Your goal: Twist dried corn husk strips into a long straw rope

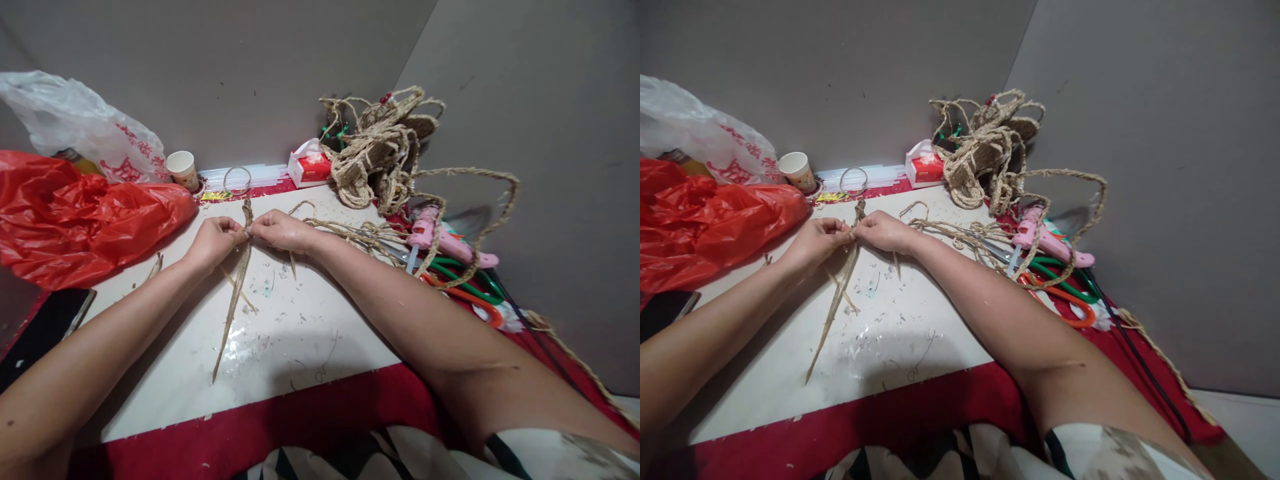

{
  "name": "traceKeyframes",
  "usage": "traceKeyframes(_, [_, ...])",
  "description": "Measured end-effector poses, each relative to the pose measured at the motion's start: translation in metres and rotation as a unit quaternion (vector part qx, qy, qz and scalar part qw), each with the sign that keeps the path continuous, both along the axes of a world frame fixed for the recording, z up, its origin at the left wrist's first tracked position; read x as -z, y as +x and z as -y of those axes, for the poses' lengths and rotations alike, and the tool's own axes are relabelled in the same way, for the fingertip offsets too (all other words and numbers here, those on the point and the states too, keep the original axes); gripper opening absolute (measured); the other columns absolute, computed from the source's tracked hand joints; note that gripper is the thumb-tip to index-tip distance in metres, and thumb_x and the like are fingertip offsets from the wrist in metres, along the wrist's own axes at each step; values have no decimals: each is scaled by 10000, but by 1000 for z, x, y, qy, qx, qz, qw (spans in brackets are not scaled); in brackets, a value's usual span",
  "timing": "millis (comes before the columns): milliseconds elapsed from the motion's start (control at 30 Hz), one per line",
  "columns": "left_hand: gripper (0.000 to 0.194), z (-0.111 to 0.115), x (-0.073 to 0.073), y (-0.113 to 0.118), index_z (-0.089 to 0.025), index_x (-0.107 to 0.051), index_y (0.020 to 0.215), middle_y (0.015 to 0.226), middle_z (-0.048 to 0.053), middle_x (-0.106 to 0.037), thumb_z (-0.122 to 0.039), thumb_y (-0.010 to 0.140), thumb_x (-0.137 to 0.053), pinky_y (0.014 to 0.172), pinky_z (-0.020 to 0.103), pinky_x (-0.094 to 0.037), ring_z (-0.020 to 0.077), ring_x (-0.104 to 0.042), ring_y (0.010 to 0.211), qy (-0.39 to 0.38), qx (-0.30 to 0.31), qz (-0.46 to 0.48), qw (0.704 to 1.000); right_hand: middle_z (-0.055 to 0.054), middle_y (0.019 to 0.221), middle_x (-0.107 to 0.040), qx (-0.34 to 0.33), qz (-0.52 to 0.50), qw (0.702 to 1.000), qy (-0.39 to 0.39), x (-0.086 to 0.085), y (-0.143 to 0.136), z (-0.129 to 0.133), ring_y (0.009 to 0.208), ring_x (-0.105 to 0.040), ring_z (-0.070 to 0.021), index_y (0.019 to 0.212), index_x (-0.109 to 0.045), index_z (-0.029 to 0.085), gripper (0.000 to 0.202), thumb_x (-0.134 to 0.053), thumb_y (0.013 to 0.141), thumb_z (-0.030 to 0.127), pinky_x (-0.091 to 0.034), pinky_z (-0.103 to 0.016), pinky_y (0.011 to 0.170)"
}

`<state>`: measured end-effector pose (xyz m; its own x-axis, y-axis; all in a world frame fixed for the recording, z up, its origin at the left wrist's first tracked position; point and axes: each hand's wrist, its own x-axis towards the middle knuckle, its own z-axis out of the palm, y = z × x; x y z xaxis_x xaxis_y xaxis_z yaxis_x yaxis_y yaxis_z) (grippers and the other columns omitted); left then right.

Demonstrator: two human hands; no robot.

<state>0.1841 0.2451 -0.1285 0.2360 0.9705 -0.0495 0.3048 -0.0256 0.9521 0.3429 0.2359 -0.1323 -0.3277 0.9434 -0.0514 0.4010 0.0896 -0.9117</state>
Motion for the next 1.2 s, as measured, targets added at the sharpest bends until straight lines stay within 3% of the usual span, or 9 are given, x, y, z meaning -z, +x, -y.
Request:
traceKeyframes(167, [96,0,-5,1,-145,-581,580,516,-22,-550,-170,574,-673,474,198,-311,78,-436,474,39,12,-31,999,46,487,-354,11,96,990,98,1,-1,-4,469,-291,-54,534,-471,137,336,-466,843,268,-215,-214,471])
traceKeyframes(267, [80,1,-6,2,-148,-564,573,516,-24,-536,-167,590,-640,461,197,-304,77,-419,472,60,14,-59,996,31,500,-424,21,131,984,115,0,-1,-5,490,-345,-61,552,-525,121,301,-468,831,218,-243,-218,503])
traceKeyframes(500, [62,1,-9,5,-136,-577,615,541,-23,-554,-158,588,-628,462,191,-305,80,-437,492,89,15,-104,990,37,478,-469,20,-15,999,24,3,-2,-3,420,-316,-47,620,-589,113,277,-492,798,302,-246,-206,463])
traceKeyframes(633, [51,1,-13,5,-126,-600,638,563,-5,-604,-138,593,-619,481,193,-347,90,-494,502,45,32,-63,996,43,448,-454,67,-37,997,24,7,-6,-4,414,-316,-48,578,-598,112,212,-484,729,207,-241,-205,451])
traceKeyframes(733, [47,0,-17,3,-110,-629,649,611,25,-652,-143,648,-595,449,181,-328,55,-446,438,-3,49,-24,999,18,499,-530,94,-58,993,38,7,-10,-3,466,-391,-54,541,-600,102,210,-502,709,183,-281,-193,474])
traceKeyframes(867, [79,2,-25,-1,-91,-638,716,649,54,-665,-124,721,-567,360,171,-241,22,-343,354,-86,68,28,994,30,442,-492,113,-119,986,-27,1,-13,2,400,-344,-40,572,-608,98,201,-497,729,156,-251,-185,419])
traceKeyframes(967, [75,9,-28,1,-96,-615,796,625,44,-650,-96,761,-548,357,178,-306,48,-416,344,-124,72,27,989,70,355,-370,99,-190,969,-119,-2,-14,5,317,-209,-34,571,-546,127,200,-481,758,153,-164,-193,346])
traceKeyframes(1067, [114,19,-22,7,-116,-575,906,576,9,-626,-96,803,-529,403,202,-398,91,-509,368,-120,63,34,990,89,327,-293,77,-260,942,-197,-2,-14,6,295,-161,-36,553,-461,157,210,-498,760,159,-117,-185,310])
traceKeyframes(1200, [144,27,-13,13,-120,-568,953,591,13,-637,-118,812,-540,425,208,-419,126,-585,441,-85,73,29,993,52,339,-377,48,-269,936,-220,-2,-12,5,290,-221,-37,581,-484,136,195,-506,775,130,-125,-161,293])
